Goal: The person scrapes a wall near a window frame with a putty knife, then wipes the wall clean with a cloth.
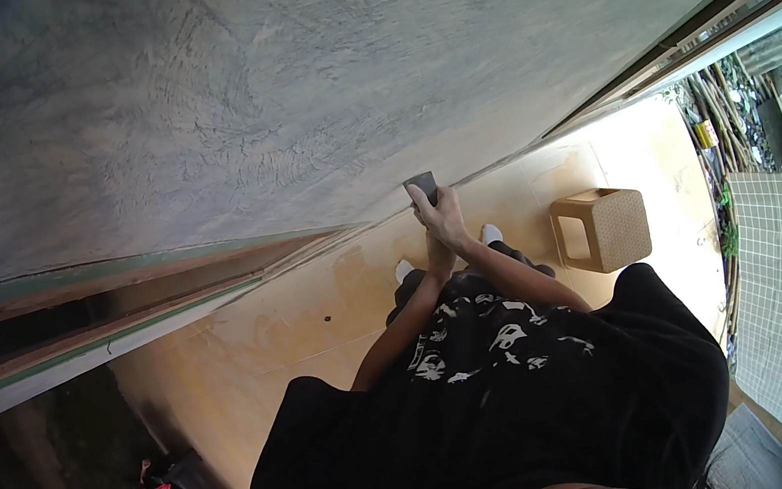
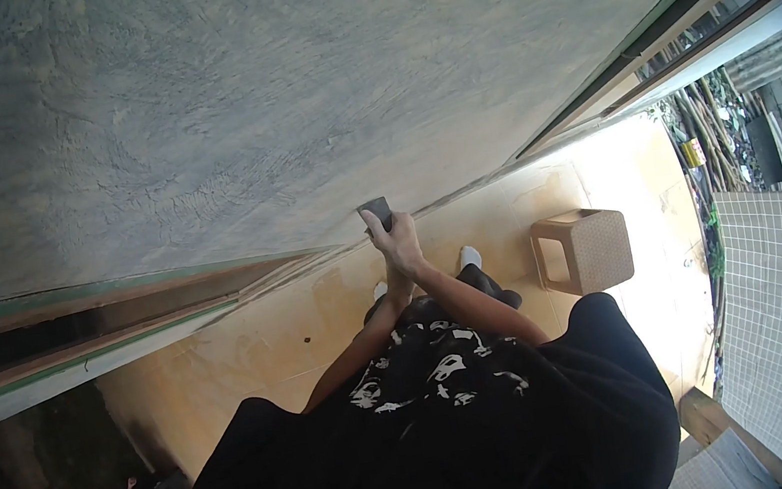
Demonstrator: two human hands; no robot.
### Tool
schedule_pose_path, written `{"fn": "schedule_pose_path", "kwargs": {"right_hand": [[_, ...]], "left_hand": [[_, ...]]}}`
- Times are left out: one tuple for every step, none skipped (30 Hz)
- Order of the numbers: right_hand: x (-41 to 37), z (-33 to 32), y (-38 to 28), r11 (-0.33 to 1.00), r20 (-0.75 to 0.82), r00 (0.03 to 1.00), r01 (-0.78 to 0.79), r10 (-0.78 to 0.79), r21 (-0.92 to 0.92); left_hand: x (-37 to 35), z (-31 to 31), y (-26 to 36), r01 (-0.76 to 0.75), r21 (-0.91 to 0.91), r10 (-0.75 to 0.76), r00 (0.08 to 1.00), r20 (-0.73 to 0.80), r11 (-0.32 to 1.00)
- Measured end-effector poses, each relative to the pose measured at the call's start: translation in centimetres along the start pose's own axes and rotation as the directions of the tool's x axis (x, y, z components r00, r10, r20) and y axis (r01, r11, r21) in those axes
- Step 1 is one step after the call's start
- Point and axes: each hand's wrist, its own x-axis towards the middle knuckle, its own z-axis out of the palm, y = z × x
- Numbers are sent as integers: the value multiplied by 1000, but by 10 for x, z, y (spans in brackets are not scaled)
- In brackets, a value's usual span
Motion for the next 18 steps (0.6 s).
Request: {"fn": "schedule_pose_path", "kwargs": {"right_hand": [[3, 4, 7, 999, -13, 1000, 15, -15, 49], [5, 5, 10, 999, -11, 1000, 17, -16, 52], [5, 2, 15, 999, -1, 999, -38, 38, 16], [6, 0, 18, 996, 10, 996, -89, 89, -21], [4, 2, 6, 996, 14, 996, -84, 85, -21], [-2, 6, -22, 998, 26, 999, 37, -35, -53], [-4, 10, -42, 984, 42, 987, 158, -155, -82], [-5, 11, -47, 986, 44, 989, 141, -138, -85], [-10, 12, -46, 985, 54, 991, 127, -121, -118], [-6, 11, -50, 978, 64, 988, 146, -138, -150], [-2, 5, -41, 971, 121, 990, 97, -72, -218], [6, 3, -34, 970, 122, 989, 113, -88, -215], [6, 3, -21, 985, 119, 990, 88, -71, -148], [4, 1, -15, 995, 114, 992, 61, -51, -81], [4, -1, -10, 991, 97, 994, 63, -52, -115], [4, -3, -5, 992, 90, 995, 62, -52, -114], [4, -6, 0, 997, 69, 998, 6, -1, -82], [6, -9, 4, 998, 51, 997, -48, 51, -49]], "left_hand": [[1, 2, 1, 1, -2, -1, 1000, -7, 1000], [-1, 3, 2, 3, -5, -3, 1000, -10, 1000], [-4, -3, 2, 12, -10, -12, 1000, -12, 1000], [-6, -1, 1, 16, -16, -16, 1000, -15, 1000], [-11, 2, -1, 15, -22, -16, 1000, -19, 1000], [-3, 3, 2, 17, -23, -17, 1000, -22, 1000], [8, -10, 11, 18, -24, -18, 1000, -24, 1000], [19, -17, 16, 38, -34, -39, 999, -29, 999], [20, -22, 15, 73, -46, -75, 997, -35, 996], [14, -16, 14, 76, -55, -78, 996, -37, 996], [15, -14, 17, 60, -60, -62, 997, -37, 996], [8, -5, 14, 48, -62, -50, 998, -37, 997], [10, 0, 13, 54, -65, -57, 998, -38, 996], [9, -1, 12, 63, -69, -66, 997, -36, 996], [8, 0, 12, 67, -74, -70, 997, -31, 995], [9, 3, 12, 72, -77, -74, 997, -26, 994], [11, 7, 12, 74, -81, -76, 997, -22, 994], [8, 4, 14, 75, -86, -77, 997, -20, 993]]}}
